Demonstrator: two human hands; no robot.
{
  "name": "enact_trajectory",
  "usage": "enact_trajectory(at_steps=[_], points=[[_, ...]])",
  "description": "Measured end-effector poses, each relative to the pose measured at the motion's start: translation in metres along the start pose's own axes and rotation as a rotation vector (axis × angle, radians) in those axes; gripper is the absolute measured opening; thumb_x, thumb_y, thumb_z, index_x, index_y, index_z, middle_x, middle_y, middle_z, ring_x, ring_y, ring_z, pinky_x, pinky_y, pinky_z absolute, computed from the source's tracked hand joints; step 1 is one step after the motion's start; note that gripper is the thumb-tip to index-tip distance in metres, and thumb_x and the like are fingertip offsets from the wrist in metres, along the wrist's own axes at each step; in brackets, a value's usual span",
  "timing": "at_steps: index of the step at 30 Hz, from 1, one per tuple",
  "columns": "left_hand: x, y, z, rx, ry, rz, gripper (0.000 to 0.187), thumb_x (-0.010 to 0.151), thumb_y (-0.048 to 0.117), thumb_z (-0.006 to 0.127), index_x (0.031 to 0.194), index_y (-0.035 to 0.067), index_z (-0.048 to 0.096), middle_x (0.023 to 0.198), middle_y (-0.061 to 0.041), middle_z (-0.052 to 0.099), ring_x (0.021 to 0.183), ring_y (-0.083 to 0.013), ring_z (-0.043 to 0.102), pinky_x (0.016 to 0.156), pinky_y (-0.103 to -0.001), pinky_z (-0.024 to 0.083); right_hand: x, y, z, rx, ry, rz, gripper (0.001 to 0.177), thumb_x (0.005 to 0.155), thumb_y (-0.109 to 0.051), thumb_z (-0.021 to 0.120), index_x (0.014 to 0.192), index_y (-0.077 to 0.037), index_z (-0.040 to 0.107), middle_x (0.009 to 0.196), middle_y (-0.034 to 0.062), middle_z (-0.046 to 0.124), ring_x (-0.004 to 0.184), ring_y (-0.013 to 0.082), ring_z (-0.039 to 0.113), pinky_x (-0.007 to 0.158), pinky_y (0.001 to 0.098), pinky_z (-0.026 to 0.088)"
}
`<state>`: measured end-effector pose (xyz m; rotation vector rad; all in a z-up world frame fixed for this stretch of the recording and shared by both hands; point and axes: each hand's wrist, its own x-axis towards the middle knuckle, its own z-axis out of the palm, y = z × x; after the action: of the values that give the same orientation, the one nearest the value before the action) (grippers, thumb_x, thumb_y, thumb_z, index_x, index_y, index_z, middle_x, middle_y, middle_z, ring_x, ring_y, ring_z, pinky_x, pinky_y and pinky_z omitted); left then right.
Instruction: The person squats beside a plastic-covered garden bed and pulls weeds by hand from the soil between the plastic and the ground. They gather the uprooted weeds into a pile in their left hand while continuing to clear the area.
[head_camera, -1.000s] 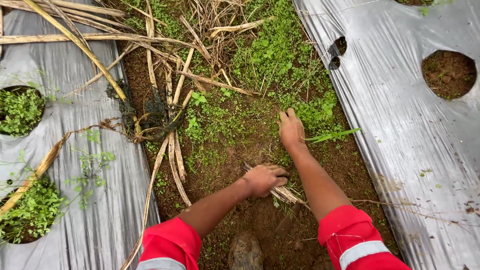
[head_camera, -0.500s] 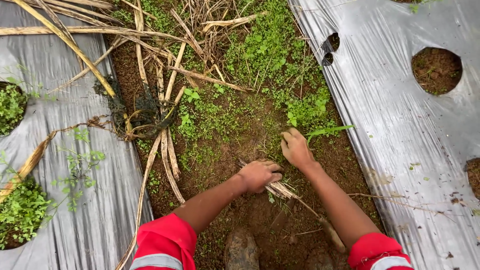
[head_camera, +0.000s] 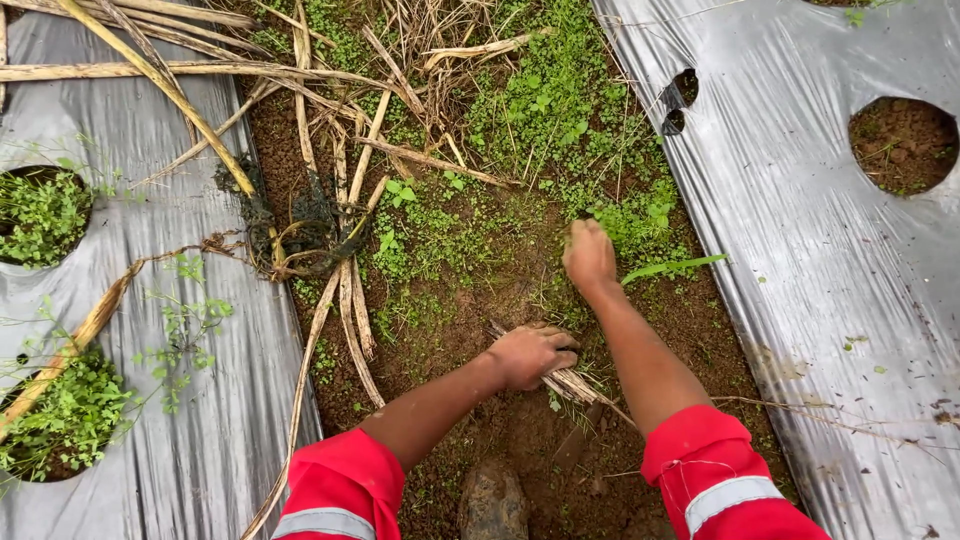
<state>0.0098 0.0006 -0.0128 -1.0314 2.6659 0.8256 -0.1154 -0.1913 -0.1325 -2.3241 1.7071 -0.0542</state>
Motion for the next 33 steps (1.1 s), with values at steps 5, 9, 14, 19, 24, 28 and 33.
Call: enact_trajectory(at_steps=[5, 9, 14, 19, 24, 28, 33], points=[[-0.004, 0.001, -0.004, -0.024, 0.000, 0.007, 0.069, 0.083, -0.006, 0.061, 0.148, 0.016, 0.052, 0.155, -0.012, 0.049, 0.147, -0.0320, 0.044, 0.122, -0.055, 0.034, -0.016, -0.006, -0.023, 0.226, 0.136, 0.043, 0.016, 0.099, -0.008, 0.066, 0.114, -0.004, 0.070, 0.106, 0.0181, 0.065, 0.096, 0.0358, 0.072, 0.081, 0.0458, 0.062], [0.000, -0.002, 0.007, -0.030, 0.031, 0.028, 0.066, 0.084, -0.001, 0.068, 0.146, 0.014, 0.053, 0.153, -0.014, 0.050, 0.145, -0.0344, 0.046, 0.121, -0.057, 0.037, -0.052, -0.066, -0.105, 0.244, 0.107, -0.069, 0.032, 0.104, -0.021, 0.065, 0.131, -0.004, 0.065, 0.125, 0.0231, 0.060, 0.112, 0.0387, 0.068, 0.088, 0.0463, 0.062], [0.000, -0.005, 0.001, -0.024, 0.035, 0.035, 0.067, 0.083, 0.001, 0.071, 0.147, 0.014, 0.053, 0.153, -0.013, 0.050, 0.145, -0.0347, 0.046, 0.120, -0.057, 0.038, -0.025, -0.031, -0.037, 0.146, 0.174, -0.204, 0.024, 0.091, -0.020, 0.080, 0.112, -0.010, 0.075, 0.106, 0.0094, 0.060, 0.101, 0.0350, 0.071, 0.077, 0.0460, 0.066], [0.002, -0.005, 0.009, -0.022, 0.045, 0.034, 0.066, 0.083, 0.002, 0.070, 0.146, 0.014, 0.053, 0.152, -0.013, 0.051, 0.143, -0.0347, 0.047, 0.119, -0.057, 0.039, -0.024, -0.004, -0.025, 0.154, 0.079, -0.097, 0.013, 0.099, -0.008, 0.068, 0.110, -0.011, 0.074, 0.103, 0.0097, 0.064, 0.097, 0.0291, 0.071, 0.084, 0.0411, 0.064], [0.003, -0.004, 0.010, 0.006, 0.050, 0.028, 0.068, 0.083, 0.010, 0.075, 0.146, 0.014, 0.053, 0.151, -0.013, 0.051, 0.142, -0.0350, 0.049, 0.118, -0.058, 0.040, -0.054, 0.004, -0.038, 0.419, 0.190, 0.010, 0.015, 0.104, -0.002, 0.062, 0.114, -0.003, 0.074, 0.102, 0.0166, 0.069, 0.098, 0.0321, 0.071, 0.086, 0.0412, 0.060], [0.010, -0.010, 0.025, 0.016, 0.085, 0.041, 0.067, 0.081, 0.013, 0.076, 0.145, 0.015, 0.054, 0.150, -0.011, 0.051, 0.140, -0.0342, 0.050, 0.116, -0.057, 0.044, -0.055, -0.015, -0.041, 0.307, 0.209, -0.137, 0.039, 0.094, -0.033, 0.082, 0.119, -0.004, 0.074, 0.111, 0.0154, 0.066, 0.108, 0.0339, 0.069, 0.087, 0.0440, 0.061], [0.004, -0.004, 0.008, 0.011, 0.056, 0.023, 0.068, 0.081, 0.008, 0.071, 0.146, 0.017, 0.053, 0.150, -0.011, 0.052, 0.141, -0.0335, 0.049, 0.117, -0.056, 0.042, -0.029, 0.001, -0.005, 0.242, 0.154, -0.112, 0.016, 0.096, -0.008, 0.075, 0.110, -0.002, 0.072, 0.100, 0.0130, 0.062, 0.094, 0.0362, 0.071, 0.073, 0.0474, 0.065]])
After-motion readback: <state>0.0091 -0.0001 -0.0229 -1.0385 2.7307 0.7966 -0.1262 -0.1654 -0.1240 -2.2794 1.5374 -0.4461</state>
